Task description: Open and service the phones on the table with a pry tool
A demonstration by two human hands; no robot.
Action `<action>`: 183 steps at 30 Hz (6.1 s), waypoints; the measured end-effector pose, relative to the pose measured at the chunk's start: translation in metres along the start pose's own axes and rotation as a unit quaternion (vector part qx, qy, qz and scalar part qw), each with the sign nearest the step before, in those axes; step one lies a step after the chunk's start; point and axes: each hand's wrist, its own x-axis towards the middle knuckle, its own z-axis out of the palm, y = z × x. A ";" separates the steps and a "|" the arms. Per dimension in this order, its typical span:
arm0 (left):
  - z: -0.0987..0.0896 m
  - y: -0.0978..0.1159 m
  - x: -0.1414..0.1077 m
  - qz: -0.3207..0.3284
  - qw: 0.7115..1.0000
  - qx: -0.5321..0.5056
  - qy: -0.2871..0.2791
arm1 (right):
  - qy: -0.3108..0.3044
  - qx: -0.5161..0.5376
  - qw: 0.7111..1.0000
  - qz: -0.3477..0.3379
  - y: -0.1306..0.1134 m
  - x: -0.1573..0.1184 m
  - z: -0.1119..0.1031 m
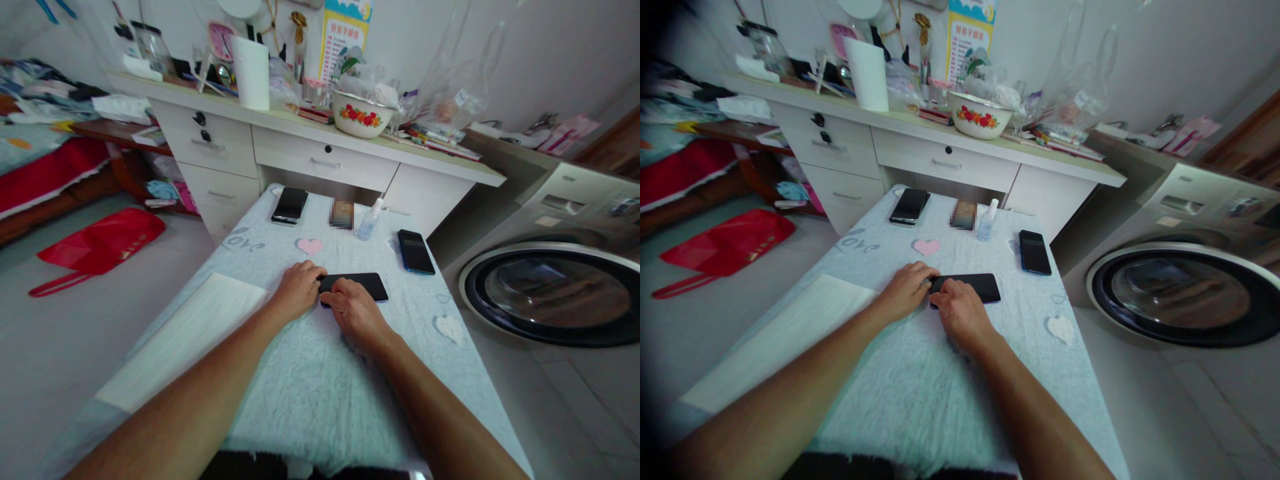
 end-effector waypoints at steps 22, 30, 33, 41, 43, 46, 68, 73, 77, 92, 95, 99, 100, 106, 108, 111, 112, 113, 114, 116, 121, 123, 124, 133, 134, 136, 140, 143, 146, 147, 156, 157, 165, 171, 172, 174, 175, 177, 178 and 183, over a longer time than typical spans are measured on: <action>0.000 -0.001 -0.001 0.006 1.000 -0.003 0.002 | 0.032 -0.028 0.995 0.091 0.011 0.000 0.005; 0.000 -0.001 0.000 0.004 1.000 0.000 0.002 | 0.037 -0.046 0.994 0.089 0.014 -0.001 0.006; 0.000 -0.001 0.000 0.004 1.000 -0.003 0.005 | 0.021 -0.026 0.998 0.058 0.008 -0.001 0.005; -0.001 0.000 -0.001 0.000 1.000 -0.011 0.002 | -0.027 0.032 0.999 -0.022 -0.003 -0.004 -0.007; -0.001 0.000 -0.001 0.003 1.000 -0.012 0.002 | -0.034 0.036 0.998 -0.026 -0.003 -0.005 -0.010; -0.001 -0.001 -0.001 0.001 1.000 -0.012 0.003 | -0.034 0.041 0.998 -0.020 -0.001 -0.006 -0.010; -0.002 0.001 -0.001 -0.003 1.000 -0.002 -0.006 | -0.005 0.004 0.999 0.033 0.002 0.002 -0.002; -0.001 0.000 0.000 -0.004 1.000 -0.011 -0.004 | -0.017 0.024 0.999 0.017 -0.003 0.000 -0.004; -0.002 0.000 0.000 -0.006 1.000 -0.009 -0.003 | -0.003 0.021 0.999 0.038 0.003 0.001 -0.001; -0.005 0.002 -0.001 -0.005 1.000 -0.010 -0.011 | 0.038 -0.024 0.992 0.117 0.023 -0.002 -0.002; -0.005 0.002 -0.001 0.000 1.000 -0.006 -0.009 | 0.030 -0.026 0.994 0.099 0.016 -0.002 -0.001; -0.003 0.000 -0.001 0.004 1.000 -0.003 -0.006 | 0.008 -0.041 0.997 0.070 0.006 -0.001 0.001; -0.003 0.000 -0.001 0.005 1.000 -0.004 -0.005 | 0.000 -0.046 0.997 0.061 0.004 -0.001 0.001; -0.001 -0.001 0.000 0.009 1.000 -0.008 0.000 | -0.049 -0.067 0.997 0.007 -0.003 -0.006 -0.011; -0.001 -0.001 0.000 0.009 1.000 -0.006 -0.003 | -0.058 -0.066 0.996 -0.003 -0.004 -0.009 -0.014; -0.002 -0.001 0.001 0.012 1.000 -0.004 -0.005 | -0.048 -0.051 0.998 0.005 -0.004 -0.013 -0.013; -0.002 -0.001 0.001 0.013 1.000 -0.004 -0.005 | -0.040 -0.043 0.998 0.012 -0.004 -0.014 -0.011; -0.002 -0.001 0.000 0.013 1.000 -0.003 -0.006 | -0.031 -0.037 0.999 0.020 -0.003 -0.014 -0.009; -0.002 -0.001 0.000 0.012 1.000 -0.003 -0.007 | -0.022 -0.032 0.999 0.029 -0.002 -0.015 -0.007; -0.003 -0.001 0.000 0.011 1.000 -0.002 -0.010 | -0.005 -0.026 0.999 0.047 0.000 -0.015 -0.002; -0.003 -0.002 0.000 0.013 1.000 -0.002 -0.008 | 0.017 -0.020 0.997 0.079 0.012 -0.014 0.000; -0.002 -0.003 0.000 0.016 1.000 0.000 -0.008 | 0.020 -0.022 0.994 0.101 0.017 -0.014 -0.001; -0.002 -0.003 0.000 0.017 1.000 0.001 -0.009 | 0.021 -0.024 0.993 0.113 0.019 -0.013 -0.001; -0.003 -0.002 -0.001 0.018 1.000 0.002 -0.015 | 0.031 -0.051 0.985 0.159 0.025 -0.012 0.000; -0.004 -0.002 -0.001 0.017 1.000 0.002 -0.017 | 0.029 -0.051 0.986 0.155 0.025 -0.012 0.000; -0.004 -0.001 -0.001 0.015 1.000 0.002 -0.019 | 0.024 -0.050 0.988 0.142 0.022 -0.012 -0.001; -0.006 0.000 -0.001 0.018 1.000 0.001 -0.021 | 0.015 -0.031 0.993 0.111 0.016 -0.012 -0.004; -0.007 0.001 -0.002 0.017 1.000 0.000 -0.023 | 0.010 -0.006 0.997 0.079 0.010 -0.013 -0.005; -0.007 0.001 -0.002 0.014 1.000 0.001 -0.025 | 0.009 0.010 0.999 0.051 0.007 -0.013 -0.004; -0.007 0.001 -0.002 0.013 1.000 0.002 -0.026 | 0.009 0.014 0.999 0.046 0.007 -0.013 -0.003; -0.007 0.000 -0.002 0.016 1.000 0.005 -0.027 | 0.038 -0.014 0.993 0.113 0.017 -0.010 0.002; -0.007 0.001 -0.002 0.016 1.000 0.005 -0.027 | 0.040 -0.022 0.991 0.129 0.019 -0.010 0.002; -0.006 0.000 -0.002 0.014 1.000 0.004 -0.026 | 0.043 -0.052 0.984 0.163 0.021 -0.010 0.001; -0.006 0.000 -0.002 0.012 1.000 0.002 -0.021 | 0.022 -0.044 0.991 0.121 0.013 -0.007 0.001; -0.006 0.000 -0.002 0.012 1.000 0.001 -0.022 | 0.021 -0.042 0.993 0.112 0.011 -0.007 0.002; -0.005 0.000 -0.002 0.014 1.000 -0.001 -0.023 | 0.021 -0.037 0.995 0.095 0.008 -0.006 0.003; -0.005 -0.001 -0.002 0.016 1.000 -0.002 -0.024 | 0.020 -0.035 0.995 0.086 0.007 -0.006 0.003; -0.004 -0.002 -0.002 0.018 1.000 -0.001 -0.023 | 0.017 -0.032 0.997 0.070 0.004 -0.007 0.003; -0.004 -0.003 -0.001 0.017 1.000 0.000 -0.023 | 0.015 -0.030 0.997 0.064 0.002 -0.007 0.003; -0.003 -0.004 -0.001 0.020 1.000 0.002 -0.017 | 0.001 -0.006 0.999 0.042 -0.003 -0.009 0.002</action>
